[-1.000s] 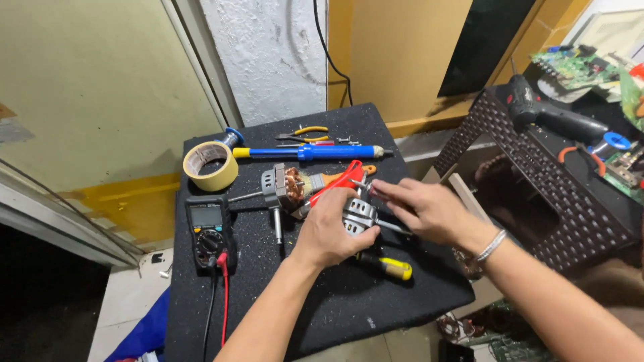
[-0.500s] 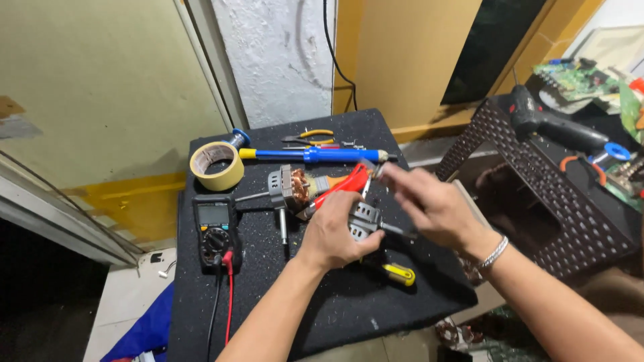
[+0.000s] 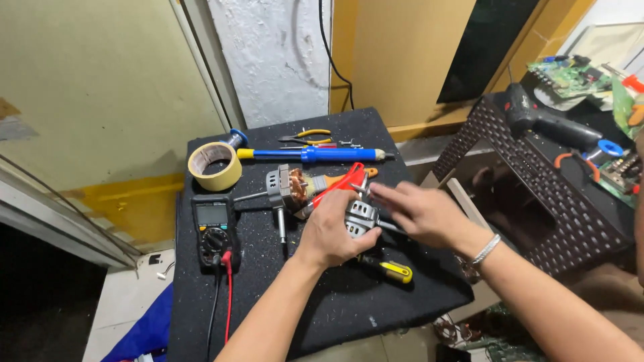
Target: Assembling the internal components and housing of a small electric motor using hand tools.
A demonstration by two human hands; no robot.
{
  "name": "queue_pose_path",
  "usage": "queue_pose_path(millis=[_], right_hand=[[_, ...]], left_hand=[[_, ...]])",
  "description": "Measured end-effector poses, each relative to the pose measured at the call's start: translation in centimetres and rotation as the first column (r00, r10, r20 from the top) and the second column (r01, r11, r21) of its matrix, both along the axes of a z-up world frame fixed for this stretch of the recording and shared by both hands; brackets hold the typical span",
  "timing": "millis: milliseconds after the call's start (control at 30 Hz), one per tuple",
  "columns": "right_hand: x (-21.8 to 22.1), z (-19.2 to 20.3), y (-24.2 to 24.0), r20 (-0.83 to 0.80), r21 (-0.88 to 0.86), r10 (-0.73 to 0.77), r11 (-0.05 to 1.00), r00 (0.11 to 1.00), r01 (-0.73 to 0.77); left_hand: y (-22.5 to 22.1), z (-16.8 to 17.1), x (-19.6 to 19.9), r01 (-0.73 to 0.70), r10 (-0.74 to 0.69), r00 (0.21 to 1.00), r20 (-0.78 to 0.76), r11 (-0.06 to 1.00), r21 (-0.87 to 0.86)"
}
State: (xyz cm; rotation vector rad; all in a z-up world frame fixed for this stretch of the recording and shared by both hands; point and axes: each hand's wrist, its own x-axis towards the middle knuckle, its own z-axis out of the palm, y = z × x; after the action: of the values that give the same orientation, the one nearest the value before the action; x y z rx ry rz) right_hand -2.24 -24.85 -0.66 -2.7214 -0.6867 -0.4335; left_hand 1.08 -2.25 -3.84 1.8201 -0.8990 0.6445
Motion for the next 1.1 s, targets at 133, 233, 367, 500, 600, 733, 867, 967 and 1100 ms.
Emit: queue_pose_path(millis=[133, 233, 367, 500, 600, 733, 867, 967, 1100], right_hand=[[-0.1, 0.0, -0.2, -0.115, 0.094, -0.059, 0.993, 0.992, 0.07], [-0.6, 0.3, -0.1, 0.099, 0.348, -0.081, 0.936, 0.992, 0.042], [-0.9, 1.2, 0.4, -0.056, 0.262, 0.017, 0.965, 0.998, -0.002], [-0.1, 0.5, -0.3, 0.123, 0.471, -0.006, 0.881, 0.992, -0.053], [0.3, 0.0, -0.4, -0.148, 0.426, 0.07, 0.905, 0.987, 0.0], [0.5, -0.1, -0.4, -0.149, 0.55, -0.033, 0.828, 0.988, 0.111], [0.6, -0.3, 0.2, -0.224, 0.556, -0.149, 0.792, 0.963, 0.252], [0.8, -1.7, 1.1, -0.165, 0.452, -0.074, 0.881, 0.984, 0.142], [2.2, -2.9, 2.2, 0.072, 0.299, 0.018, 0.954, 0.997, -0.039]], left_hand=[[0.1, -0.4, 0.1, -0.001, 0.001, 1.0, -0.006, 1.0, 0.013], [0.0, -0.5, 0.1, 0.0, 0.0, 1.0, 0.012, 1.0, 0.006], [-0.2, 0.2, -0.2, 0.017, -0.017, 1.0, 0.013, 1.0, -0.001], [0.0, -0.3, 0.2, 0.01, -0.01, 1.0, 0.004, 1.0, 0.009], [0.0, -0.3, 0.4, 0.017, -0.019, 0.997, -0.075, 1.0, -0.018], [0.2, -0.7, 0.5, 0.026, -0.03, 0.992, -0.121, 0.999, -0.032], [1.0, 0.4, 0.8, 0.011, -0.084, 0.952, -0.296, 0.971, -0.241], [1.2, 2.8, 0.1, 0.046, -0.359, 0.811, -0.462, 0.826, -0.562], [1.2, 2.0, 0.7, -0.017, -0.735, 0.473, -0.487, 0.545, -0.838]])
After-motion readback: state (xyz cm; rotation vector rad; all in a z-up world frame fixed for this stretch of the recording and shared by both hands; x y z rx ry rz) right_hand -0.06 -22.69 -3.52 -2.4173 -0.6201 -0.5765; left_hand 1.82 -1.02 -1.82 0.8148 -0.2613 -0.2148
